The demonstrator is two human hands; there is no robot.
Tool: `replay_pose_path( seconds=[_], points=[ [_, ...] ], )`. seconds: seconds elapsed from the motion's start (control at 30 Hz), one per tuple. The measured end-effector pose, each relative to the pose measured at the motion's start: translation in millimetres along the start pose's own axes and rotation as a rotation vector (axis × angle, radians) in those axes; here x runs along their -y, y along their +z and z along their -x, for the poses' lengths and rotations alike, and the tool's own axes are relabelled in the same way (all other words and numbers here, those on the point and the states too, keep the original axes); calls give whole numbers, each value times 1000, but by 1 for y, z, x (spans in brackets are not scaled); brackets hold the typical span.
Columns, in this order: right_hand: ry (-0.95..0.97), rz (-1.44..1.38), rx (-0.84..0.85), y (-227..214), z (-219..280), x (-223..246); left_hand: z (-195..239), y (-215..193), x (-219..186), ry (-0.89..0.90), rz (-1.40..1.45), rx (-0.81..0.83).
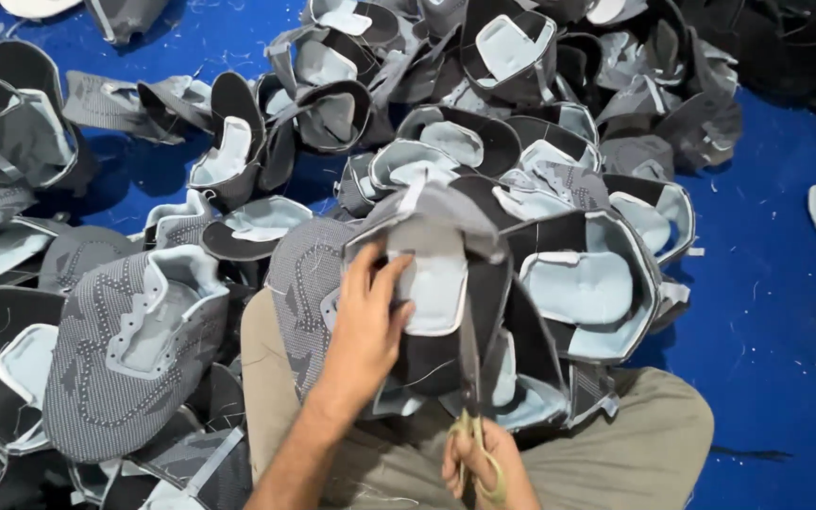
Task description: Trimming excess threads and fabric from shoe uppers using a pair of scissors.
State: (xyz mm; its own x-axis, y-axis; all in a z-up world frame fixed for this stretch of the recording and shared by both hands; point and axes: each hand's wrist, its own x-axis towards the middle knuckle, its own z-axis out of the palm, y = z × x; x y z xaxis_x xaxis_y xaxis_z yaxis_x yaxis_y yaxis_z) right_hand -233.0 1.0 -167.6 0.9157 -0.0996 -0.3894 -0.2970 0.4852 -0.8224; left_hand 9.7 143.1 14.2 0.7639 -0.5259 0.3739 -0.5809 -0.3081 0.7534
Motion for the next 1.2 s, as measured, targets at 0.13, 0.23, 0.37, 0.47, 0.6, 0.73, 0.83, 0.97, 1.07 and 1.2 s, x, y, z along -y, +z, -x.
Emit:
replay_pose_path(
  seconds=[0.13, 0.23, 0.37, 0.47, 0.6, 0.73, 0.83, 0.97, 1.07, 1.2],
  points=[
    [-32, -65, -79, 1, -4, 17, -5, 6, -15, 148, -169, -104],
    [43, 7, -126, -1, -5, 20, -22, -1, -23, 143, -66, 22],
    [47, -10, -136, 8, -3, 26, -37, 14, -6, 132, -160, -19],
    [-47, -100, 15, 10, 3, 30, -41, 31, 13, 76, -299, -57],
    [-231, -265, 360, 39, 6, 72, -38, 36, 20, 95, -273, -145],
    [60, -382, 225, 67, -7, 109, -38, 31, 19, 126, -232, -186],
    [64, -405, 154, 59, -20, 96, -36, 28, 23, 160, -146, -190],
    [26, -393, 153, 44, -16, 64, -37, 20, 19, 200, -127, -195],
    [42, -270, 104, 28, -8, 34, -47, 10, 9, 417, -278, -136],
    [21, -272, 150, 5, -2, 3, -54, 17, 14, 518, -414, 36]
  ],
)
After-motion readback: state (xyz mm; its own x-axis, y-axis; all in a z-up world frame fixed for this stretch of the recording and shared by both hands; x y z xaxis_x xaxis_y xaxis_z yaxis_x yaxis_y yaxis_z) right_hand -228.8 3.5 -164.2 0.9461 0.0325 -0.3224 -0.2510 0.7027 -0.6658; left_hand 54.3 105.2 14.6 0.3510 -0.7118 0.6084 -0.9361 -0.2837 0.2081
